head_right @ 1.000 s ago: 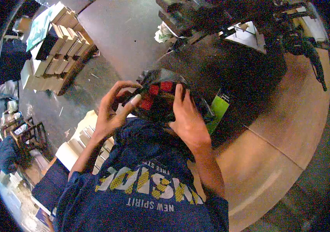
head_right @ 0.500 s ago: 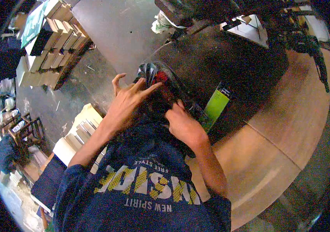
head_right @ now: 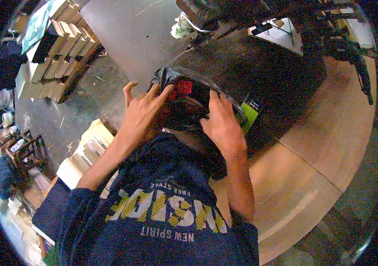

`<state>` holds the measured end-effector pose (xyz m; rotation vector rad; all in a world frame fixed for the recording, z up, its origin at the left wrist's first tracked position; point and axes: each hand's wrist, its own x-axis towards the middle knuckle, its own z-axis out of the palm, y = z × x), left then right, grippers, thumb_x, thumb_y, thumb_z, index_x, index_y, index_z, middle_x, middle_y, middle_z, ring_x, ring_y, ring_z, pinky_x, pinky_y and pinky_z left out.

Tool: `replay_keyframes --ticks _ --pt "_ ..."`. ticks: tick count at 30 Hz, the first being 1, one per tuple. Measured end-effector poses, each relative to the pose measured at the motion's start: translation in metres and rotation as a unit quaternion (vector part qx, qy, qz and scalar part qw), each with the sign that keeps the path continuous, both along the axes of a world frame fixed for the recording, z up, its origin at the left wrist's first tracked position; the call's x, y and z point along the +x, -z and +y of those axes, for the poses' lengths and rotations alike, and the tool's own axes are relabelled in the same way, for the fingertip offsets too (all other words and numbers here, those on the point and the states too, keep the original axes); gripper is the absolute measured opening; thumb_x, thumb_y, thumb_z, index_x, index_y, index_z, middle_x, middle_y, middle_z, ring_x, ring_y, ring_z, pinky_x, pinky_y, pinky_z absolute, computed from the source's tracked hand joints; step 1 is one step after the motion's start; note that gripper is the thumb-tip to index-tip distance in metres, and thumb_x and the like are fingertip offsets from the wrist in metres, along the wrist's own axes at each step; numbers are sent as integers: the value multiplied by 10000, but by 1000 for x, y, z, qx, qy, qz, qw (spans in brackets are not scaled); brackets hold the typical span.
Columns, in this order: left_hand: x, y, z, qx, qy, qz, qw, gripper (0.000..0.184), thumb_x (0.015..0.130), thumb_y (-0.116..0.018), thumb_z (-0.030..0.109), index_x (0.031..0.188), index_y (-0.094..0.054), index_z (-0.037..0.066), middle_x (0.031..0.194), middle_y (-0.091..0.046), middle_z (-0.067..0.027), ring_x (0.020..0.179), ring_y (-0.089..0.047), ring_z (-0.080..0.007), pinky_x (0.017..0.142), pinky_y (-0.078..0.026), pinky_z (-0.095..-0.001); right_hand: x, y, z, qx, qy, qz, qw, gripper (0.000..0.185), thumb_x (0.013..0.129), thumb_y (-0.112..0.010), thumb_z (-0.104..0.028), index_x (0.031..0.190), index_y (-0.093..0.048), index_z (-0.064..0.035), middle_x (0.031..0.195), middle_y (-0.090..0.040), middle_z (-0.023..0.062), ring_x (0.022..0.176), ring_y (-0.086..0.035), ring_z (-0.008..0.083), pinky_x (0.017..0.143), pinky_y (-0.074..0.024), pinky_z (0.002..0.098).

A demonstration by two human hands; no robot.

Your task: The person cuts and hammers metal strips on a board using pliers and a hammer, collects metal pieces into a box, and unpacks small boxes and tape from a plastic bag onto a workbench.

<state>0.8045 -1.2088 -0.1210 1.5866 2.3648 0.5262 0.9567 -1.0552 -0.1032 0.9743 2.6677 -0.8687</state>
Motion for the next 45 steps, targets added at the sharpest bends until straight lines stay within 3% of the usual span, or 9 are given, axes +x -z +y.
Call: replay_keyframes --ticks 4,10,15,22,28,30,35,43,45 --pt "5 -12 -17 9 -11 -61 998 717 684 -754 160 1333 -452 129 1014 -561 -81 926 -620 -238 1060 -187 -555 3 4 -4 -59 27 -46 997 665 799 -651 -69 1381 -349 39 1304 -450 311 1227 -427 453 1054 -368 456" --pt "1 -10 -33 56 -39 -116 991 819 642 -817 270 1365 -450 156 1074 -588 -77 993 -589 -255 1059 -181 -525 -9 2 -27 -14 -47 -35 998 505 829 -633 -66 1306 -468 -43 1122 -555 245 1053 -543 395 916 -448 456" --pt "-15 -9 -42 39 -70 -128 988 869 595 -842 312 1366 -477 150 1139 -597 -85 1093 -529 -263 1061 -176 -508 -14 -7 -37 -67 -92 -66 991 306 811 -527 23 1086 -656 -14 1303 -446 268 1193 -482 418 1023 -397 462" --pt "-25 -6 -48 23 -92 -153 984 850 607 -831 249 1368 -473 128 1244 -572 -150 1182 -483 -316 1053 -274 -484 -14 -8 -43 -35 -141 -72 987 333 799 -490 65 1084 -650 3 1273 -483 267 1190 -488 417 1016 -403 450" --pt "-30 2 -43 109 -88 -273 952 800 652 -727 75 1392 -426 81 1300 -527 -235 1192 -505 -432 988 -429 -440 -54 -13 -47 -140 -19 123 982 332 782 -546 75 1108 -601 42 1178 -553 246 1112 -532 409 985 -431 427" --pt "-31 1 -42 117 -89 -297 944 792 657 -691 41 1398 -414 70 1310 -518 -250 1189 -508 -443 972 -448 -428 -63 7 -55 -79 -155 282 944 378 771 -552 54 1149 -539 79 1119 -547 258 1069 -545 420 951 -442 450" --pt "-41 -11 -40 94 -26 -385 918 764 665 -585 -13 1403 -399 53 1321 -511 -250 1162 -523 -433 968 -455 -426 -85 16 -60 22 -90 117 989 554 674 -718 -34 1179 -513 62 1140 -566 291 1090 -546 439 912 -455 467" --pt "-23 -16 -34 94 -105 -147 979 722 668 -557 -44 1371 -436 68 1177 -585 -192 1079 -566 -358 834 -527 -422 -56 -32 -29 -139 -118 212 960 757 710 -669 52 1402 -374 -38 1131 -603 277 1051 -612 403 878 -522 413" --pt "-21 -21 -32 96 -123 -180 971 686 671 -545 -40 1345 -463 58 1169 -590 -196 1083 -564 -357 839 -528 -420 -35 -58 -25 -216 25 221 951 761 744 -660 75 1428 -339 -15 1192 -603 236 1096 -624 304 863 -549 370"
